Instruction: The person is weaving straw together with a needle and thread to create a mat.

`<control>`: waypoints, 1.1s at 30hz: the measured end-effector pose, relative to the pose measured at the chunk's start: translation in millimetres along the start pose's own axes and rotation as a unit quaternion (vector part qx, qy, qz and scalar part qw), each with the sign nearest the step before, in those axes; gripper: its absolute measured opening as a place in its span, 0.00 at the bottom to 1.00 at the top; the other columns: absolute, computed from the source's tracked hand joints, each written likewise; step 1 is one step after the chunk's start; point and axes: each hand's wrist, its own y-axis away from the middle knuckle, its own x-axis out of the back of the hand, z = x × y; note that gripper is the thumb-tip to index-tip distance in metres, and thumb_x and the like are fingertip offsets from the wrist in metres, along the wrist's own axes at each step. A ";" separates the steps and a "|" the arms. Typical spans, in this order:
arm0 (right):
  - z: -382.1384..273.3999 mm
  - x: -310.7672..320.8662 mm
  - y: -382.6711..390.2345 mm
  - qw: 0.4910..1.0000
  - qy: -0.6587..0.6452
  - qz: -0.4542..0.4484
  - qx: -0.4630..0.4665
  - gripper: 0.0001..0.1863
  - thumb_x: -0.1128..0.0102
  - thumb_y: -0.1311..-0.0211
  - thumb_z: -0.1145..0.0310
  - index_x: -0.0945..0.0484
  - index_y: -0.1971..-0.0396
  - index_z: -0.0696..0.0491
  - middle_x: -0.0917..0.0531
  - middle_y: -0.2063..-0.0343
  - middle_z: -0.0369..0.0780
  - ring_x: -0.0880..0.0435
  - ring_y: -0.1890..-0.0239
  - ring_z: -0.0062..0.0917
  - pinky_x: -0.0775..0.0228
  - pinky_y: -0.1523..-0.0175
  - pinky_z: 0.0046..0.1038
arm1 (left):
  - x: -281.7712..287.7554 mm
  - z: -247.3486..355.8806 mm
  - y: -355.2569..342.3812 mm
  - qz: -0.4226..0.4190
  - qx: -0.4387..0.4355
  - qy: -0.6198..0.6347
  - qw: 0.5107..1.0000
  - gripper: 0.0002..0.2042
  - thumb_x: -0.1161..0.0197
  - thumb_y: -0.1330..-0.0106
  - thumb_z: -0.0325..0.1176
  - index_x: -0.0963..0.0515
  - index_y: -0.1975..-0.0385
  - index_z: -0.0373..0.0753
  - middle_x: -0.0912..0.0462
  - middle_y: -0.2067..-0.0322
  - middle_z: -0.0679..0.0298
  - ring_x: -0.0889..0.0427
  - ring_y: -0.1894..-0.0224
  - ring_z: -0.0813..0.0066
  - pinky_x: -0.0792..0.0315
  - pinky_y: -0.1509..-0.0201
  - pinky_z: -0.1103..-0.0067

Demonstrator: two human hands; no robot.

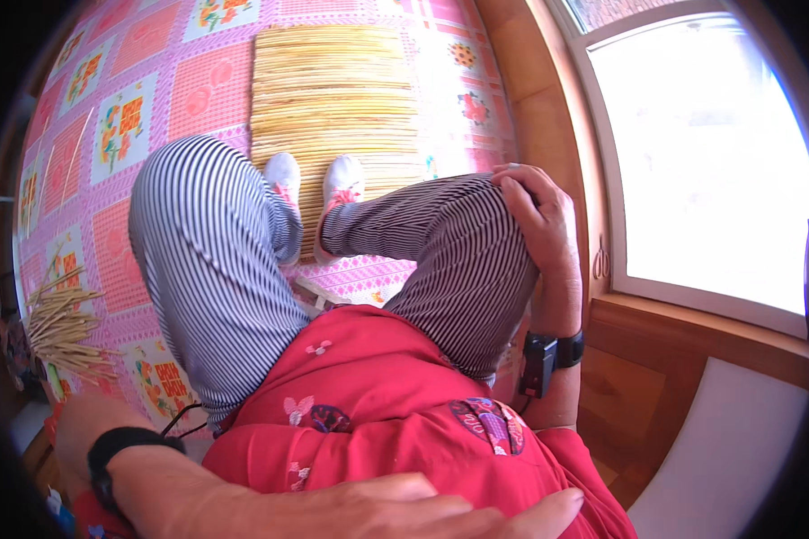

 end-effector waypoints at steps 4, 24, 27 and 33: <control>-4.6 8.2 7.6 1.000 0.024 0.003 -0.004 0.13 0.46 0.41 0.62 0.18 0.66 0.54 0.16 0.65 0.42 0.18 0.59 0.35 0.28 0.50 0.31 | 14.5 9.6 20.3 0.033 0.226 -0.136 0.964 0.27 0.39 0.41 0.30 0.37 0.42 0.28 0.21 0.56 0.52 0.19 0.59 0.60 0.27 0.52 0.70; -2.9 11.9 11.7 0.999 0.031 0.002 -0.021 0.13 0.45 0.41 0.60 0.18 0.65 0.52 0.16 0.64 0.41 0.18 0.58 0.34 0.28 0.50 0.32 | 43.0 -132.2 184.0 0.534 0.454 -0.252 0.667 0.19 0.54 0.34 0.31 0.30 0.46 0.30 0.21 0.52 0.45 0.21 0.49 0.52 0.29 0.48 0.69; -6.7 10.0 10.9 0.999 0.037 0.004 -0.013 0.12 0.46 0.40 0.65 0.19 0.66 0.57 0.16 0.65 0.42 0.17 0.59 0.32 0.28 0.51 0.29 | 21.7 -112.0 158.8 0.487 0.514 -0.358 0.609 0.16 0.53 0.36 0.29 0.29 0.52 0.26 0.22 0.56 0.38 0.22 0.51 0.45 0.29 0.51 0.65; -6.1 11.7 10.3 0.999 0.032 0.001 -0.018 0.13 0.45 0.41 0.61 0.18 0.66 0.53 0.16 0.65 0.41 0.18 0.59 0.34 0.28 0.51 0.31 | -4.5 -117.7 160.1 0.449 0.433 -0.548 0.558 0.16 0.54 0.35 0.20 0.30 0.48 0.27 0.24 0.53 0.40 0.21 0.53 0.47 0.27 0.51 0.68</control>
